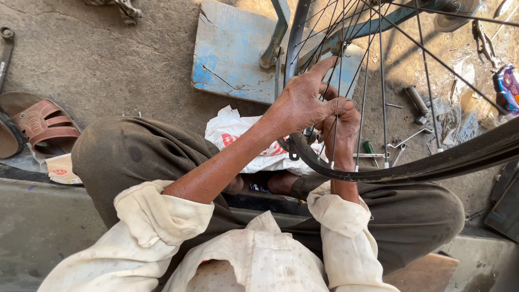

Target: The person sits on the ground and uses a spoke wrench to tighten the nipples on a bicycle wheel mounted on a truing stand. They repeatedly rotate the wheel, check alignment, and adjust individual spokes to true the rim.

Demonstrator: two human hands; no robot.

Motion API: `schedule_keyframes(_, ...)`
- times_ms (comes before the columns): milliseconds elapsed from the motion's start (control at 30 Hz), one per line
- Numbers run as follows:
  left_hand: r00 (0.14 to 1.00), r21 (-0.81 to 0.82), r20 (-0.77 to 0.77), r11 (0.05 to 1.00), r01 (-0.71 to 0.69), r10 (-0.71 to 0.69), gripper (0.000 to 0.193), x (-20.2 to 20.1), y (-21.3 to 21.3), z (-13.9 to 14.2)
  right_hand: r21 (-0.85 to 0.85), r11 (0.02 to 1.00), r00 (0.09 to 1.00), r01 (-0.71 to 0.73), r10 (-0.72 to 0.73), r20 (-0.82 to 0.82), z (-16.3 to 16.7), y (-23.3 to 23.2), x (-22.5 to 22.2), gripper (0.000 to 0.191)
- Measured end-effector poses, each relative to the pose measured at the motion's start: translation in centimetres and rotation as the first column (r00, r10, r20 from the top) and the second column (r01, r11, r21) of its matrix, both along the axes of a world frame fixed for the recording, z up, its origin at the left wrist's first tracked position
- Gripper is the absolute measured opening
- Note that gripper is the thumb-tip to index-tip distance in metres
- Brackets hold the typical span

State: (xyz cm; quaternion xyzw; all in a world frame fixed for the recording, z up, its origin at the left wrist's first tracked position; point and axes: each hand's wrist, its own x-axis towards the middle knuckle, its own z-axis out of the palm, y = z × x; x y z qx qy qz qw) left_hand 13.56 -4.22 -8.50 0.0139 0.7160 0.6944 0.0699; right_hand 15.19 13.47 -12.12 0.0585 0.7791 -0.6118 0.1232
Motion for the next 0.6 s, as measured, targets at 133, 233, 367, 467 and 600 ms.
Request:
schedule_keyframes(133, 0.985, 0.135, 0.16, 0.99, 0.038, -0.059, 0.099, 0.7, 0.0, -1.9, 0.336, 0.942, 0.967, -0.005, 0.09, -0.237, 1.9, 1.3, 0.6, 0.029)
schedule_keyframes(233, 0.988, 0.156, 0.148, 0.988, 0.011, -0.034, 0.091, 0.7, -0.1, -3.8, 0.375, 0.927, 0.969, -0.02, 0.11, -0.22, 3.5, 2.4, 2.5, 0.031)
schedule_keyframes(367, 0.947, 0.251, 0.312, 0.968, 0.002, -0.083, 0.101, 0.0, 0.3, -6.8, 0.376, 0.927, 0.977, -0.011, 0.089, -0.192, 4.2, 3.0, 5.1, 0.028)
schedule_keyframes(467, 0.981, 0.227, 0.193, 0.973, -0.04, -0.004, 0.1, -0.1, 0.6, -8.8, 0.239, 0.971, 0.994, 0.018, 0.009, -0.111, 4.3, 3.0, 5.8, 0.029)
schedule_keyframes(600, 0.983, 0.172, 0.182, 0.984, -0.038, 0.007, 0.084, -0.1, 0.8, -10.2, 0.112, 0.994, 0.996, 0.005, 0.005, -0.088, 4.2, 2.5, 5.7, 0.031)
